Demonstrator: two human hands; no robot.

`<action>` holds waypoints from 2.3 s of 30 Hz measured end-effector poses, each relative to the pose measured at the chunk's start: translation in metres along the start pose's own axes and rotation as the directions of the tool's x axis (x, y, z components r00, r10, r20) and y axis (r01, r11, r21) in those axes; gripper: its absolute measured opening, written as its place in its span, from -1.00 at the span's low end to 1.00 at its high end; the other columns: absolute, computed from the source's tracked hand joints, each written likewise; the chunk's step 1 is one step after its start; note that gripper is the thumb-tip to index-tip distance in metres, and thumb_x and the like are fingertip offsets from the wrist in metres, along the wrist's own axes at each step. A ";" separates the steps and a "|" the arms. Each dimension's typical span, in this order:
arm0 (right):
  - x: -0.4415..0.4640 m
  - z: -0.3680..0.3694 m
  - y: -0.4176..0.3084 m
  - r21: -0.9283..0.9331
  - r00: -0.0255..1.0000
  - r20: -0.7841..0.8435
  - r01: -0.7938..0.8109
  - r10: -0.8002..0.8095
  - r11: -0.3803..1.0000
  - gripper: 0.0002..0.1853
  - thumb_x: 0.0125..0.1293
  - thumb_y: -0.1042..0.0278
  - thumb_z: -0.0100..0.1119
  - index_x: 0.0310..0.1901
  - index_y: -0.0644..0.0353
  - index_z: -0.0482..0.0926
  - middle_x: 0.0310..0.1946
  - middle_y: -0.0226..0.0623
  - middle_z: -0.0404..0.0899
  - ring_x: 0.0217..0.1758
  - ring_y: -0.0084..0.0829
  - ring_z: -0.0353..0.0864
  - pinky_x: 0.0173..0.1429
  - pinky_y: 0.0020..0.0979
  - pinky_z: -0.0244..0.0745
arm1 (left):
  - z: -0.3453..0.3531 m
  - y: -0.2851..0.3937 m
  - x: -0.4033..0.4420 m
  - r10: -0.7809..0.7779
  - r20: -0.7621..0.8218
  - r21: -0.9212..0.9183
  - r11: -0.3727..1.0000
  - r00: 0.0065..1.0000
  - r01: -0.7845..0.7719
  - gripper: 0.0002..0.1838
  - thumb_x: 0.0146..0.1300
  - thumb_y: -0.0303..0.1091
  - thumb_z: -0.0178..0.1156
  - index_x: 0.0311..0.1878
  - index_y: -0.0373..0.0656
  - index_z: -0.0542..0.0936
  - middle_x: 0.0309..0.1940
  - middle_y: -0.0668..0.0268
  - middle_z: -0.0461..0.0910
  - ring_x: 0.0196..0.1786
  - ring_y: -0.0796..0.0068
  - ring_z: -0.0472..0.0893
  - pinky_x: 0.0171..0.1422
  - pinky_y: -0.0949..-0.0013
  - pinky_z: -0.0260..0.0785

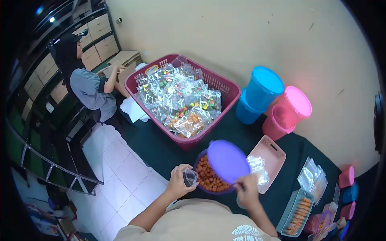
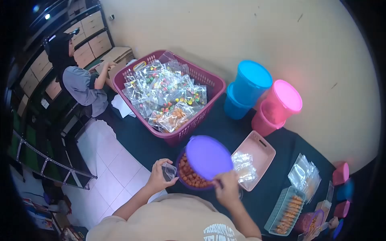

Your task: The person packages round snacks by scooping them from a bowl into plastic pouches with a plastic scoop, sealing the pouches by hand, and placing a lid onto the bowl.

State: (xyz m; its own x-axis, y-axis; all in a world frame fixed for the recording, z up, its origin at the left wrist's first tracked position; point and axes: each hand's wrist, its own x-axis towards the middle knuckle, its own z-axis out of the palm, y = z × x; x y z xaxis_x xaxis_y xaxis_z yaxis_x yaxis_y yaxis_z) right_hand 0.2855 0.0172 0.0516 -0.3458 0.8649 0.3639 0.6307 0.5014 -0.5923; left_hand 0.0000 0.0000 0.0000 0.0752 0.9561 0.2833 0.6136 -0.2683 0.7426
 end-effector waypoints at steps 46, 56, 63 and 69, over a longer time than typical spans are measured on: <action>-0.161 -0.024 0.062 -0.177 0.509 -0.033 -0.850 0.860 0.496 -0.78 0.31 0.27 0.11 -0.31 0.29 0.45 -0.40 0.09 0.55 -0.27 0.11 0.54 -0.20 -0.09 0.39 | 0.002 -0.005 0.005 -0.034 0.045 0.064 0.997 0.998 0.031 -0.51 0.06 -0.57 0.18 0.13 -0.21 0.39 -0.02 0.12 0.45 0.06 0.17 0.44 0.20 0.20 0.29; -0.011 0.012 -0.011 -0.410 0.864 0.033 -0.447 0.502 0.795 -0.76 0.34 0.17 0.06 -0.36 0.16 0.50 -0.51 -0.16 0.58 -0.37 -0.08 0.59 -0.28 -0.10 0.40 | -0.006 -0.017 0.012 -0.073 0.062 0.054 0.996 0.995 0.070 -0.41 0.03 -0.42 0.35 0.16 -0.19 0.38 -0.06 0.19 0.47 0.00 0.22 0.44 0.16 0.22 0.30; 0.014 0.075 0.002 -0.551 0.895 0.141 -0.284 0.423 0.784 -0.84 0.29 0.31 0.05 -0.36 0.17 0.55 -0.45 -0.17 0.61 -0.27 -0.16 0.55 -0.07 -0.14 0.23 | -0.021 -0.041 0.028 0.002 0.201 0.036 0.999 0.980 -0.009 -0.41 0.03 -0.44 0.33 0.18 -0.18 0.40 0.03 0.14 0.48 0.10 0.15 0.44 0.21 0.19 0.30; 0.023 0.111 -0.004 -0.484 0.894 0.089 -0.347 0.439 0.803 -0.89 0.24 0.40 0.00 -0.28 0.19 0.51 -0.41 -0.23 0.60 -0.25 -0.22 0.55 -0.11 -0.16 0.17 | -0.029 -0.049 0.049 0.130 0.376 0.004 0.990 0.917 -0.141 -0.19 -0.05 -0.35 0.37 0.33 -0.16 0.26 0.15 0.11 0.36 0.19 0.06 0.33 0.35 0.06 0.14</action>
State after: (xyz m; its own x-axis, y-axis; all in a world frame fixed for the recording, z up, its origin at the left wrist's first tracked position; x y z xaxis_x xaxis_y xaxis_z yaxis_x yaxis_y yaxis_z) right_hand 0.1980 0.0383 -0.0176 -0.0937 0.9956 0.0011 0.9630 0.0909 -0.2536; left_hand -0.0489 0.0564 -0.0048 0.4441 0.8868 0.1279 0.5996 -0.4002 0.6930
